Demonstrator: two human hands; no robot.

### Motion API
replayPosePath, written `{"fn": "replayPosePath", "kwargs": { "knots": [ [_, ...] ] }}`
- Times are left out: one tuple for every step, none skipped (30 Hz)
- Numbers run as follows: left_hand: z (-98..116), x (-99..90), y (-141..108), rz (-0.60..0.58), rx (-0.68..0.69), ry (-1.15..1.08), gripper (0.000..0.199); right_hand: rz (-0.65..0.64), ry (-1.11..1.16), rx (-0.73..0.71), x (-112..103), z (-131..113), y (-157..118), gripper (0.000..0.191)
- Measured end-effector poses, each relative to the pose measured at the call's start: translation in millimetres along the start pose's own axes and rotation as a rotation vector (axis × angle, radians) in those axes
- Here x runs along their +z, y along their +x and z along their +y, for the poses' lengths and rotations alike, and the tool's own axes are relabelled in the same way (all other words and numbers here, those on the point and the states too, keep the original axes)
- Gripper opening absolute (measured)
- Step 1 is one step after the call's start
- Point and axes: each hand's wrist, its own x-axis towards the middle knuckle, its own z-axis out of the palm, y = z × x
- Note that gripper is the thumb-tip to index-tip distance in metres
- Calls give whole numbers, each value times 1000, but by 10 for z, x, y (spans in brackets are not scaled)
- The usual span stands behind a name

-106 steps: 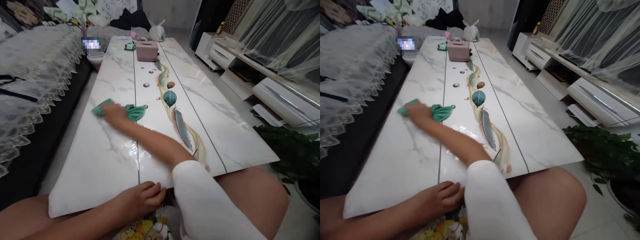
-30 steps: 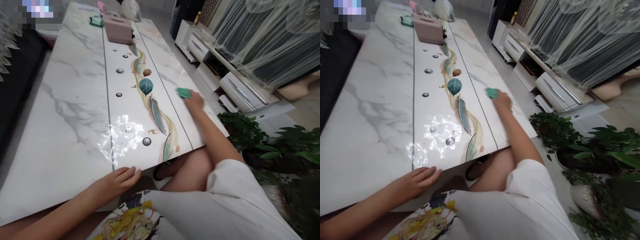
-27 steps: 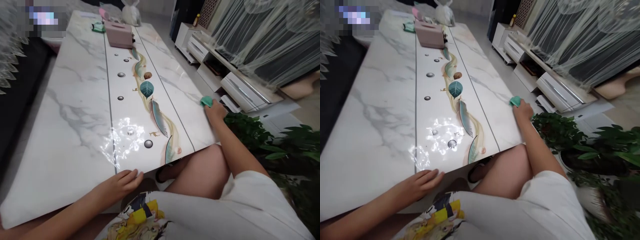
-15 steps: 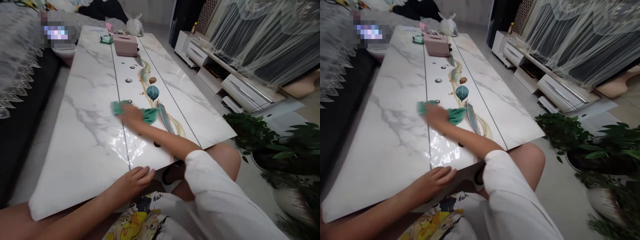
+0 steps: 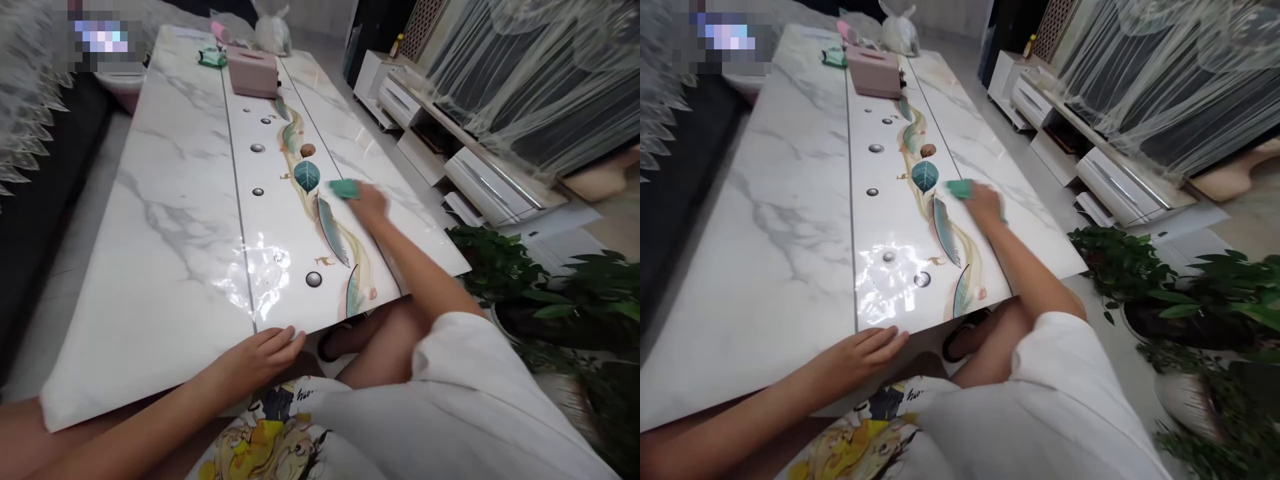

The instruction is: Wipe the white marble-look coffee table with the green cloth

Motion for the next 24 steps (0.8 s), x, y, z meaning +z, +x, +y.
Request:
{"fn": "replayPosePath", "kwargs": {
  "knots": [
    [7, 6, 2, 2, -11, 1, 41, 37, -75, 219, -77, 533, 71, 43],
    [15, 17, 3, 1, -18, 6, 41, 54, -119, 358, -146, 1003, 90, 41],
    [24, 33, 3, -5, -22, 15, 42, 73, -148, 447, -201, 1388, 73, 41],
    [33, 49, 2, -13, -25, 26, 42, 87, -169, 508, -236, 1675, 40, 42],
    [40, 64, 0, -14, -23, 32, 41, 99, -177, 535, -248, 1856, 7, 42],
    [43, 75, -1, -18, -20, 32, 41, 110, -179, 552, -238, 1932, -11, 41],
    [42, 80, -2, -18, -16, 26, 40, 119, -174, 559, -210, 1907, -9, 41],
    [37, 77, -2, -8, -8, 15, 39, 126, -158, 555, -169, 1790, 16, 40],
    [29, 68, -1, -2, -1, 3, 38, 128, -132, 537, -122, 1589, 60, 39],
    [19, 54, 1, 1, 6, -7, 38, 122, -96, 500, -76, 1314, 114, 39],
    [7, 37, 5, -2, 8, -14, 37, 105, -47, 433, -34, 975, 169, 41],
    [-4, 20, 9, -12, 10, -16, 37, 77, 13, 327, 4, 579, 210, 44],
    [-14, 5, 15, -20, 12, -17, 37, 39, 75, 203, 39, 135, 225, 49],
    [-22, -5, 22, -28, 13, -16, 37, -2, 149, 42, 74, -347, 199, 50],
    [-27, -11, 29, -34, 13, -15, 37, -50, 206, -122, 112, -855, 119, 49],
    [-29, -12, 34, -30, 16, -17, 36, -85, 241, -236, 154, -1372, -24, 47],
    [-27, -8, 37, -32, 18, -19, 36, -122, 268, -344, 199, -1878, -236, 47],
    [-22, 0, 35, -29, 16, -20, 37, -168, 302, -485, 245, -2349, -510, 48],
    [-13, 11, 29, -32, 16, -24, 37, -223, 333, -629, 290, -2759, -830, 47],
    [-1, 25, 16, -43, 18, -28, 38, -276, 367, -769, 328, -3090, -1172, 44],
    [13, 40, 0, -53, 22, -35, 40, -303, 391, -911, 355, -3327, -1501, 41],
    [28, 56, -20, -61, 23, -40, 42, -322, 414, -1041, 366, -3463, -1785, 36],
    [40, 70, -39, -63, 25, -41, 43, -333, 428, -1157, 356, -3498, -1993, 32],
    [49, 82, -55, -58, 31, -37, 43, -342, 432, -1250, 321, -3438, -2106, 30]
  ]
}}
